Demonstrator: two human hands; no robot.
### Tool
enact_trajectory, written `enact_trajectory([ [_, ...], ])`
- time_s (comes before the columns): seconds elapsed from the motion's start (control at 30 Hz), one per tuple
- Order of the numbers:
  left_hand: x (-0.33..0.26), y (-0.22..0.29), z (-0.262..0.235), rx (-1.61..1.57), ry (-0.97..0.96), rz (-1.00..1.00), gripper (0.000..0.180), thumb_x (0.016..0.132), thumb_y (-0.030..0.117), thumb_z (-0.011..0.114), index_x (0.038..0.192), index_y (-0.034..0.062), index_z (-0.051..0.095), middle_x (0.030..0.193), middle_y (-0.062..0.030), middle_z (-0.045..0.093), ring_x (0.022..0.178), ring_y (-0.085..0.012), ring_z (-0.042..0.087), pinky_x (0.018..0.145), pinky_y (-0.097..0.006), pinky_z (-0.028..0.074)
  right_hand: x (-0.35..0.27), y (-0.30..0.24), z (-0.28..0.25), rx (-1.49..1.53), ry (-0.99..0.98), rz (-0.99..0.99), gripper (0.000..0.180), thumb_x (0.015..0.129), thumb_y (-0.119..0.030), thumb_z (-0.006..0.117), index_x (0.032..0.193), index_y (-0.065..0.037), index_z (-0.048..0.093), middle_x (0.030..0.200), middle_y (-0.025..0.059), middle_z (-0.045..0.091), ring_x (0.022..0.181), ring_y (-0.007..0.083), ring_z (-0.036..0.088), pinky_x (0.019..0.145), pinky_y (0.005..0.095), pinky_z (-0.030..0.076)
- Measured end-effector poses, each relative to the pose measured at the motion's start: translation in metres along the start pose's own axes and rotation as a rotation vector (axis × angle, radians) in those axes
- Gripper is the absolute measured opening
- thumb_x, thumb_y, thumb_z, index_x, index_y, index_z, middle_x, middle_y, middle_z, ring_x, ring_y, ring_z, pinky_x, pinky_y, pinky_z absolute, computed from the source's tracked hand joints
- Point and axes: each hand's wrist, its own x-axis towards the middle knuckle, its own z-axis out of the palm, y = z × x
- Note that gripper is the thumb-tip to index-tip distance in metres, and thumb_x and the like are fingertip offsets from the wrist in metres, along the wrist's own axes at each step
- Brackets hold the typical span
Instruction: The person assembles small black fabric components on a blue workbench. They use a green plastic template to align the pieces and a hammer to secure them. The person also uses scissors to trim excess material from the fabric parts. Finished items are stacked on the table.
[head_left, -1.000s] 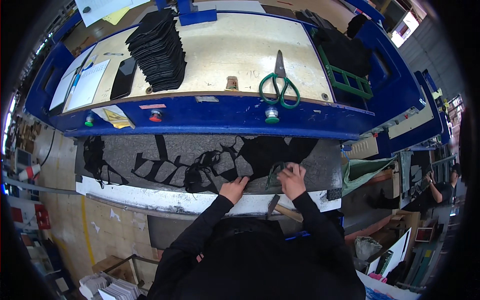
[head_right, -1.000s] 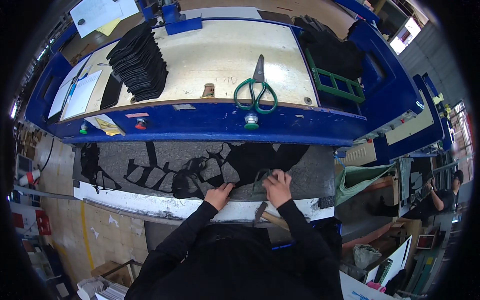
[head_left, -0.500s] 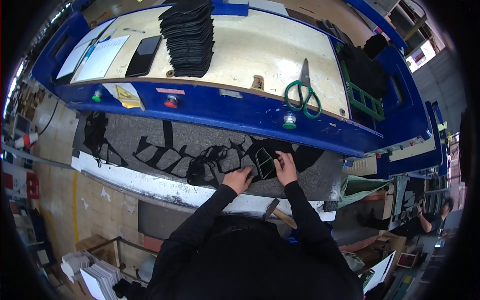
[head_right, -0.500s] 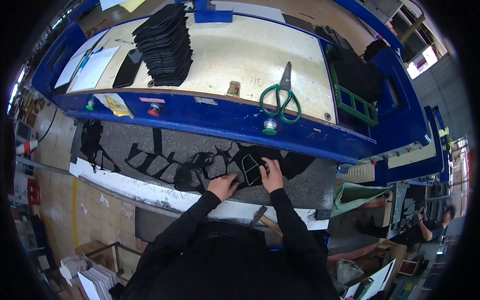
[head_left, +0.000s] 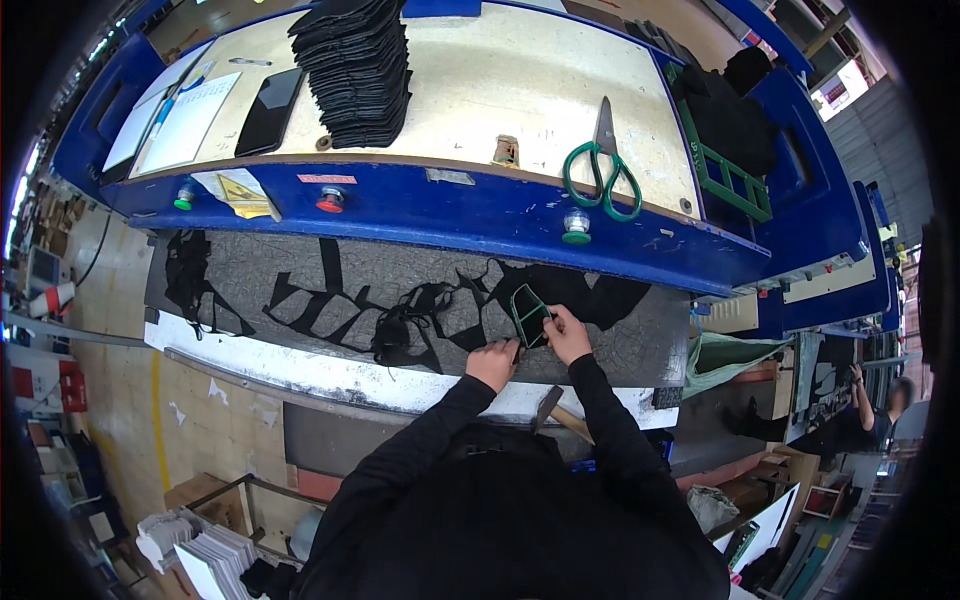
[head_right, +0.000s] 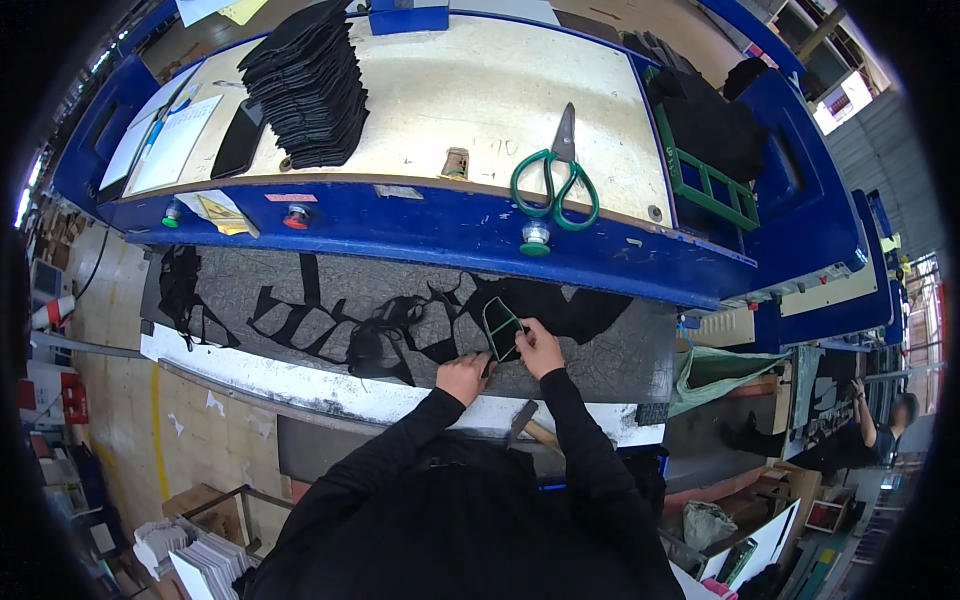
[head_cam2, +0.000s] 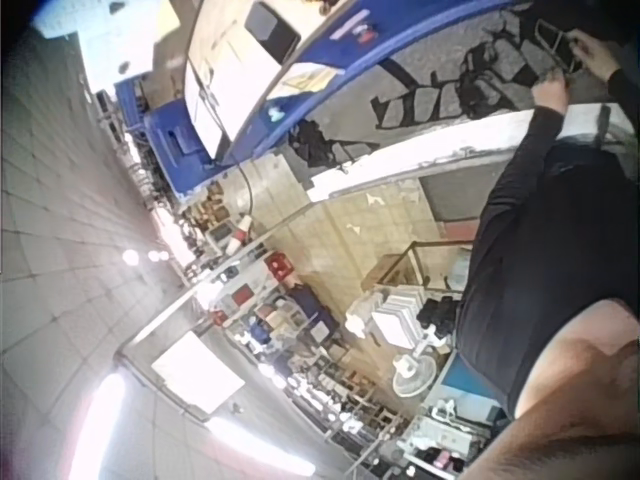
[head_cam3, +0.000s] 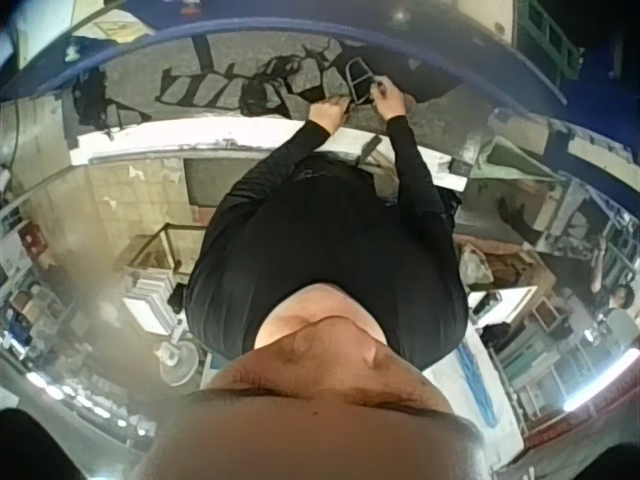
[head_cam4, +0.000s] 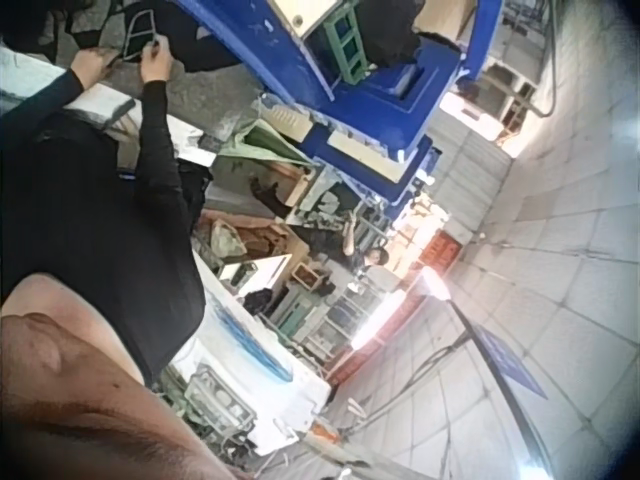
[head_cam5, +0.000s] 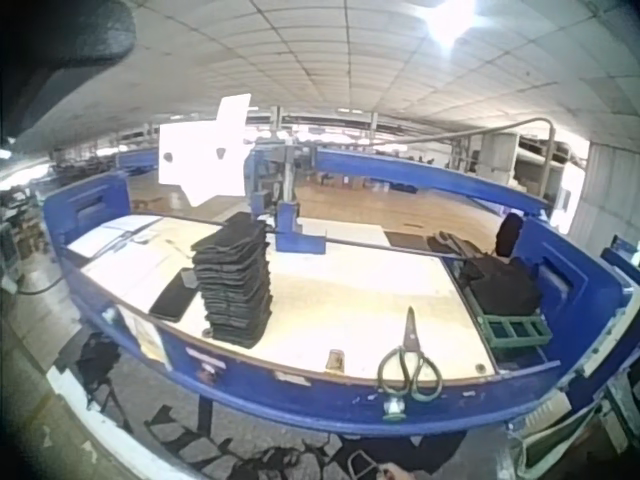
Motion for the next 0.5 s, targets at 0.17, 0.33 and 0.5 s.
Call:
enact_trajectory([
  [0.17,0.002,0.002,-0.006,-0.019,-0.049,-0.015,0.021,0.089,0.024,0.07,0.104,0.0103,0.066,0.085,-0.0089,0.068,0.075,-0.0273,0.071,0.063,-0.04,0.058,0.005,-0.001,-0.003,0.042,-0.013,0.003,0.024,0.1,-0.012,0.062,0.122,-0.004,0.066,0.068,0.0028,0.063,0.055,0.0085,0.059,0.05,0.0265,0.046],
  [0.33,0.003,-0.002,-0.007,-0.045,-0.03,0.012,0.021,0.089,0.024,0.07,0.105,0.0106,0.066,0.085,-0.0097,0.068,0.073,-0.0278,0.071,0.063,-0.04,0.058,0.023,-0.022,-0.004,0.051,-0.035,0.001,0.025,0.099,-0.014,0.064,0.122,-0.005,0.069,0.068,0.0028,0.064,0.054,0.0085,0.06,0.05,0.0265,0.046],
  [0.5,0.002,-0.005,-0.005,-0.044,-0.032,-0.016,0.027,0.09,0.03,0.07,0.109,0.0114,0.07,0.086,-0.0094,0.071,0.071,-0.0286,0.072,0.061,-0.04,0.058,0.032,-0.033,-0.002,-0.006,-0.051,0.009,0.027,0.098,-0.018,0.065,0.122,-0.005,0.069,0.068,0.0035,0.065,0.055,0.0102,0.062,0.052,0.0275,0.048],
])
